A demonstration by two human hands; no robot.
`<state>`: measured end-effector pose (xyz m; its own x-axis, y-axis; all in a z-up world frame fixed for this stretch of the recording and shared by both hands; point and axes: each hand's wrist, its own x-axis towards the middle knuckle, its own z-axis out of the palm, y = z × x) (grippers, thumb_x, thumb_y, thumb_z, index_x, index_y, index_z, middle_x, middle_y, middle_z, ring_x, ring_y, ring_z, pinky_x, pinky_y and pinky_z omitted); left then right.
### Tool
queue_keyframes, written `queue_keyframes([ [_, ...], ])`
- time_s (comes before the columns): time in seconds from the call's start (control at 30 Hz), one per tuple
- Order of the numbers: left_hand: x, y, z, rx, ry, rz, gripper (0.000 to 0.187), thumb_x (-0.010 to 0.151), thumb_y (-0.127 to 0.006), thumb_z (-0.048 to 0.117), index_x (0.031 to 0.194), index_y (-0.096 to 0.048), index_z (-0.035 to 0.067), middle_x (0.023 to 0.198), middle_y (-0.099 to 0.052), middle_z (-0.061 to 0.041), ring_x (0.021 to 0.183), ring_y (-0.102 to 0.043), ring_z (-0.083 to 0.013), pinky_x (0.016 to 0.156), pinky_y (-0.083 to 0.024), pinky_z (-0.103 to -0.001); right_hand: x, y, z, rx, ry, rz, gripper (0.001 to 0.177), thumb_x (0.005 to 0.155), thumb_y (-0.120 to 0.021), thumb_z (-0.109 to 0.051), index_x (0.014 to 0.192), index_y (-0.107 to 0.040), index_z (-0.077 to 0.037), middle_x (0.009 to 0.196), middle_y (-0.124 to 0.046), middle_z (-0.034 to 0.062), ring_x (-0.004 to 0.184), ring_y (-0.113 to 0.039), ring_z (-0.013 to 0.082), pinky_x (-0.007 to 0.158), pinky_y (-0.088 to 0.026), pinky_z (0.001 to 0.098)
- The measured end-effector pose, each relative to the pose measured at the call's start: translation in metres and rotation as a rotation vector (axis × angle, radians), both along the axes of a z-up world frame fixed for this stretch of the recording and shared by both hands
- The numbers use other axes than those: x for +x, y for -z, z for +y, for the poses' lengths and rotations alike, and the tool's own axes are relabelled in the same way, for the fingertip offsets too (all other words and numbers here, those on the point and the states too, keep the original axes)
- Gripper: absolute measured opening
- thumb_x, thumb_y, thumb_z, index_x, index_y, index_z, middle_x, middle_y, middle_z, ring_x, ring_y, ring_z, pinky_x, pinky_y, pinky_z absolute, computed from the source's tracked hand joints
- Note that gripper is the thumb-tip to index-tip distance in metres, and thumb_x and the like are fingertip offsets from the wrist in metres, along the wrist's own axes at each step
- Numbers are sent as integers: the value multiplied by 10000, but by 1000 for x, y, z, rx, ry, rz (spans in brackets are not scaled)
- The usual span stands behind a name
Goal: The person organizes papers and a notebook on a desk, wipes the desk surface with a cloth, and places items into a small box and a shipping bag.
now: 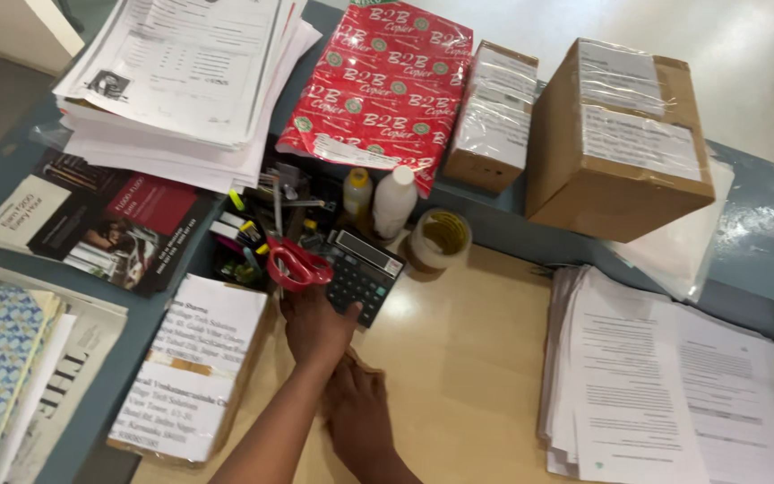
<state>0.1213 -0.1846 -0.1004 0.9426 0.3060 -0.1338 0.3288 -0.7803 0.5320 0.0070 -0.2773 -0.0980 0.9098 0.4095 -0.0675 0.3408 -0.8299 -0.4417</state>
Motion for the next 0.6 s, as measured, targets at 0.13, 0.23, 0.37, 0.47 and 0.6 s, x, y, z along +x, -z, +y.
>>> queue_keyframes([
  [0.13,16,19,12,-48,37,175,693,821,-778,481,1370,-557,122,1459,-514,-182,1367,-450,-418,1095,-451,-516,25,-5,-16,-68,247,257,387,787,-756,-348,1102,-732,-125,1243,-688,110,1178,-638,330,993,-477,488],
  [0.23,17,32,14,-82,23,159,719,810,-798,484,1356,-547,90,1470,-457,-229,1354,-410,-444,1047,-443,-529,51,15,-37,182,700,117,557,791,-768,-427,1218,-674,-83,1126,-733,146,984,-712,343,841,-545,454],
  [0.37,24,27,16,-153,-28,40,715,763,-809,448,1344,-568,108,1438,-496,-201,1312,-465,-417,1033,-445,-501,118,66,-54,575,900,414,682,820,-816,-379,1347,-530,-54,1032,-739,160,880,-710,251,777,-571,404],
  [0.47,28,5,16,-297,-54,145,628,834,-754,473,1344,-598,141,1424,-560,-170,1298,-543,-368,1063,-471,-465,150,81,-59,686,953,576,613,834,-807,-335,1320,-578,-39,979,-737,134,817,-684,221,717,-543,396],
  [0.6,20,-20,18,-381,-20,151,567,841,-735,387,1348,-606,168,1439,-581,-128,1317,-554,-347,1084,-471,-446,152,60,-60,755,989,747,533,875,-771,-333,1288,-605,-42,1011,-717,93,855,-689,227,751,-548,398],
])
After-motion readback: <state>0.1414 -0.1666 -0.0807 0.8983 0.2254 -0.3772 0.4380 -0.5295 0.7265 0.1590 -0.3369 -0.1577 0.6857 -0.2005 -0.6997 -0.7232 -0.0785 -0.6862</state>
